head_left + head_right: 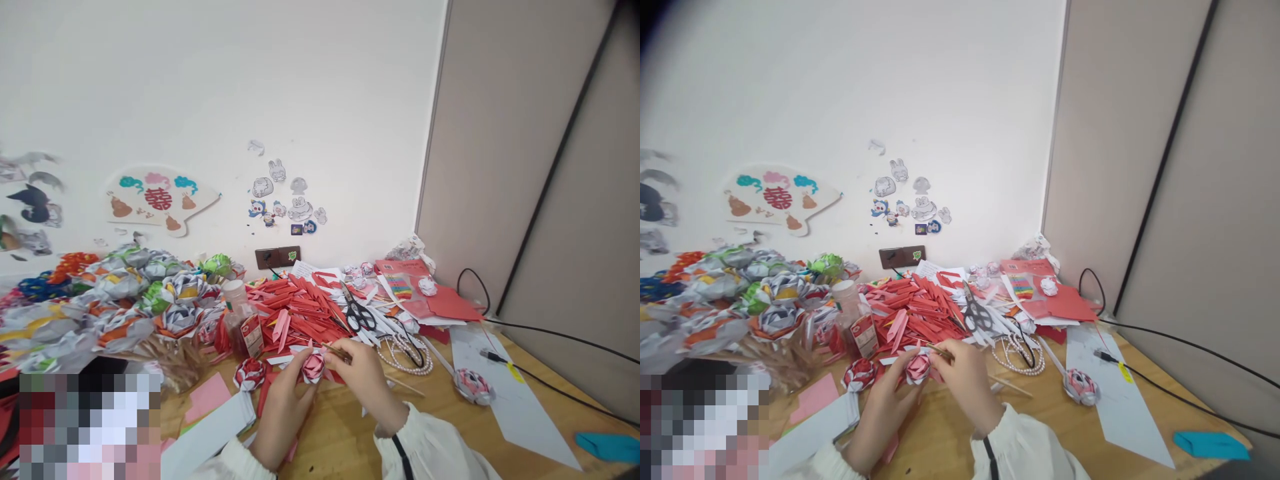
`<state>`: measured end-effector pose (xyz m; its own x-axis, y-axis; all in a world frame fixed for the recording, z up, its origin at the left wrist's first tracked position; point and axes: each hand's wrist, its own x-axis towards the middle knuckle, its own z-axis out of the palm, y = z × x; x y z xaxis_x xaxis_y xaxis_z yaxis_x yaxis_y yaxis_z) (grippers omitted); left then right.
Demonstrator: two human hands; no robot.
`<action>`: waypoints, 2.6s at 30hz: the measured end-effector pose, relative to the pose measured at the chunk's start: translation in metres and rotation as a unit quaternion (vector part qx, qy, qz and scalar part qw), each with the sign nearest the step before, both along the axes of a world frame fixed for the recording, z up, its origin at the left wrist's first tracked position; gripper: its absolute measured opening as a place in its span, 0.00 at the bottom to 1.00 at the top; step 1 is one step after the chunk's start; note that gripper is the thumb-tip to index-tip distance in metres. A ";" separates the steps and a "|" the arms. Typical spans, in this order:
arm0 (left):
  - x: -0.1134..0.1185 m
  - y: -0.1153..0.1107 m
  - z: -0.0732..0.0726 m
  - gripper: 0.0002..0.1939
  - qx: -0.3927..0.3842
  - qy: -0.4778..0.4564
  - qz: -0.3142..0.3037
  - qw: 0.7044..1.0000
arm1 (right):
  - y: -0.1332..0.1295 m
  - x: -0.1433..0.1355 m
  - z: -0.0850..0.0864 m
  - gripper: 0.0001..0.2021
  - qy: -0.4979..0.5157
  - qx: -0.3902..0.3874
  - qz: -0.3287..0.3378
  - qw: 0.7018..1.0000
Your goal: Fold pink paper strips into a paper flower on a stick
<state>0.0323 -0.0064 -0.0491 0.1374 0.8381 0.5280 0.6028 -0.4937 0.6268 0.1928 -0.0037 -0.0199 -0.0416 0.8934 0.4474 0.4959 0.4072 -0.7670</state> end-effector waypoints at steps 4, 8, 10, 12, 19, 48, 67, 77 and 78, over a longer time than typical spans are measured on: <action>0.002 0.002 -0.002 0.21 -0.035 -0.047 -0.032 0.998 | 0.001 -0.007 -0.005 0.09 0.015 -0.008 0.000 1.000; 0.002 0.005 -0.006 0.27 -0.076 -0.118 -0.088 0.986 | 0.004 -0.006 -0.007 0.09 0.020 -0.004 0.000 1.000; 0.003 0.007 -0.007 0.28 -0.093 -0.150 -0.105 0.979 | 0.004 -0.003 -0.006 0.08 0.025 0.006 0.006 1.000; 0.002 0.010 -0.009 0.26 -0.107 -0.171 -0.108 0.973 | 0.003 -0.001 -0.004 0.08 0.034 0.019 0.013 0.999; -0.003 0.019 -0.015 0.22 -0.073 -0.229 -0.033 0.970 | -0.005 0.000 -0.005 0.08 -0.061 0.128 -0.041 0.989; 0.002 0.010 -0.003 0.22 -0.112 -0.197 -0.009 0.974 | -0.006 -0.010 -0.013 0.10 -0.077 0.076 -0.025 0.994; 0.008 0.018 -0.014 0.20 -0.024 -0.156 0.004 0.987 | -0.009 -0.026 -0.017 0.11 -0.006 0.105 -0.034 0.994; 0.007 0.014 -0.008 0.20 -0.008 -0.141 0.004 0.990 | -0.004 -0.019 -0.018 0.09 -0.023 0.106 -0.036 0.993; 0.007 0.014 -0.008 0.20 -0.003 -0.134 0.003 0.991 | -0.004 -0.018 -0.018 0.09 -0.030 0.106 -0.038 0.993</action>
<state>0.0391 0.0079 -0.0568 -0.0117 0.8420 0.5394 0.4174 -0.4861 0.7678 0.1744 -0.0074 -0.0380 -0.0088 0.7814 0.6240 0.5736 0.5150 -0.6370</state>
